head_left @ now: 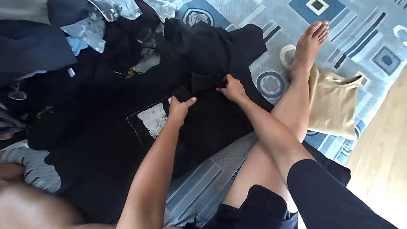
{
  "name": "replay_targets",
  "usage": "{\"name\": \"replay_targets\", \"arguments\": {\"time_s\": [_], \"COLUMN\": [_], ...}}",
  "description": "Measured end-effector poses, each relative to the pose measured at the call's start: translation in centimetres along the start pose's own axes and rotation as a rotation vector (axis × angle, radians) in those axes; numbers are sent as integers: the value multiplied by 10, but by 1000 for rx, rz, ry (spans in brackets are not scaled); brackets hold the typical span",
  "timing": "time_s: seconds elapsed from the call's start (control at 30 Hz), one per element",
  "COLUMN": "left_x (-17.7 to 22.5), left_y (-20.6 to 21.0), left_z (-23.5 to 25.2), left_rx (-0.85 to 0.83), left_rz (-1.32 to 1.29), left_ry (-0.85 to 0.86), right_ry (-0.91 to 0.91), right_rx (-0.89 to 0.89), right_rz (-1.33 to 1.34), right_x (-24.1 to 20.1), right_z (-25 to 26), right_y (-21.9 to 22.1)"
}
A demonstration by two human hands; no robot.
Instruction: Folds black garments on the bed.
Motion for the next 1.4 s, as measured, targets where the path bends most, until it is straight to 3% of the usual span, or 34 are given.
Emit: {"name": "replay_targets", "arguments": {"time_s": [0.07,0.17,0.27,0.33,0.4,0.47,0.5,0.57,0.67,0.87,0.97,1.07,1.27,1.4], "left_x": [-1,-3,-2,14,25,8,-7,-20,-18,-24,-23,-23,-22,-22], "left_y": [5,20,20,15,17,25,23,12,7,0,-1,-3,-2,-5], "left_z": [-2,-14,-17,-33,-70,-89,-88,-81,-84,-74,-74,-72,-66,-66], "left_rx": [-120,-313,-220,-126,-146,-257,-269,-174,-47,-24,-25,-26,-22,-23], "left_rz": [24,144,337,377,508,671,739,790,769,710,686,683,695,670], "left_ry": [0,-4,66,262,558,801,830,794,747,650,635,614,556,565], "right_ry": [-123,-310,-231,-267,-434,-520,-497,-356,-38,323,339,284,311,320], "right_rx": [24,10,-83,2,11,-107,-144,-58,91,2,47,-43,73,-39], "right_rz": [-44,111,219,413,662,621,488,326,400,206,393,507,563,542], "right_x": [-13,-18,-11,-9,-4,9,20,44,67,73,68,71,82,77], "right_z": [1,4,3,-7,-20,-31,-34,-31,-42,-55,-48,-38,-35,-42], "right_y": [-7,-4,4,-14,-32,-35,-31,-35,-55,-13,-11,-6,-18,-21]}}
Point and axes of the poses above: each hand's wrist, its own z-axis towards the middle knuckle, its own y-axis out of the palm, x = y × z, the point moved 10 cm from there along z, towards the middle knuckle, and after that the axes turned 1 degree about y, right-handed, at the moved point
